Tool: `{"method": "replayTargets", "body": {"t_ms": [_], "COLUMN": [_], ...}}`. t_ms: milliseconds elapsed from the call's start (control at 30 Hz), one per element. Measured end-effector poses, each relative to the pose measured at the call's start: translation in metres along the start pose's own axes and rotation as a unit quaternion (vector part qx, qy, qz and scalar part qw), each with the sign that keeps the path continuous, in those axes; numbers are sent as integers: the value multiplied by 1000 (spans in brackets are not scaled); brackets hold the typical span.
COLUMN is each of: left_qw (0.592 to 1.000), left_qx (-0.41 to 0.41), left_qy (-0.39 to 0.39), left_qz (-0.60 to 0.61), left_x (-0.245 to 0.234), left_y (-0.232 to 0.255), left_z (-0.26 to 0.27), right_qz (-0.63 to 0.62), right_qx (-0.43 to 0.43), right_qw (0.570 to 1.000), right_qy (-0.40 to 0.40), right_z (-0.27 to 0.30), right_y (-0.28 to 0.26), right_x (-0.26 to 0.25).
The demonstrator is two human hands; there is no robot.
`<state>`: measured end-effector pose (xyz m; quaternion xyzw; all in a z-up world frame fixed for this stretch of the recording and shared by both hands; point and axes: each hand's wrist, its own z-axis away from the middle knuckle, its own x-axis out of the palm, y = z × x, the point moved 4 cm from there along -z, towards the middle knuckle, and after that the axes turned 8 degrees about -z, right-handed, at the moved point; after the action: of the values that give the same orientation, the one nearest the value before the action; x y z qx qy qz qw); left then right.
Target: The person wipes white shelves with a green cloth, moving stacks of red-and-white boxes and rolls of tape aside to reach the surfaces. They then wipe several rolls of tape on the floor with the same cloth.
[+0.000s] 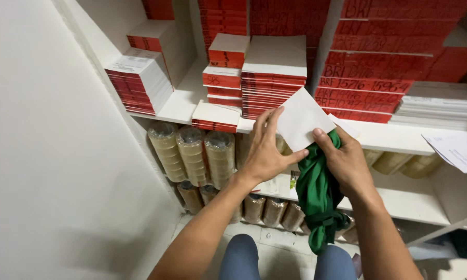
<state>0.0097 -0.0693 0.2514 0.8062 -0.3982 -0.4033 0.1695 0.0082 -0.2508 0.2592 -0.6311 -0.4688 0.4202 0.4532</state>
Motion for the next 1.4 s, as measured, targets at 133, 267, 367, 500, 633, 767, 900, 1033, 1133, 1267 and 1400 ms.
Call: {"method": "replayTargets", "body": {"t_ms": [133,267,367,500,633,767,900,1033,1133,1267,1400], "left_qw": [997,973,955,934,910,913,908,912,888,900,893], "left_qx": [0,46,11,-111,-147,-183,-227,-233,-284,-269,-275], "left_qy": [61,147,181,147,151,110,101,94,50,60,48], "left_qz": [-36,-173,-236,-308,-357,-347,-338,-324,-359,-338,-352], "left_x": [-20,-61,-80,-92,-82,-73,-70,-67,-63,-58,-52], "left_y": [-13,-32,-64,-85,-96,-105,-108,-107,-112,-111,-114], "left_z": [-25,-78,-124,-176,-197,-206,-215,-221,-223,-225,-224], "right_qz": [12,87,181,287,371,372,384,381,377,373,374], "right_qx": [-47,45,-34,-118,-211,-169,-125,-107,-116,-96,-93], "right_qw": [998,994,978,946,899,907,910,914,914,918,918], "right_qy": [-27,55,101,91,100,96,92,93,93,98,93], "right_z": [-2,-33,-68,-112,-118,-122,-123,-118,-115,-115,-113], "right_y": [-36,-23,11,77,126,134,130,123,120,119,114], "right_x": [-11,-74,-128,-167,-171,-173,-172,-167,-165,-166,-163]}}
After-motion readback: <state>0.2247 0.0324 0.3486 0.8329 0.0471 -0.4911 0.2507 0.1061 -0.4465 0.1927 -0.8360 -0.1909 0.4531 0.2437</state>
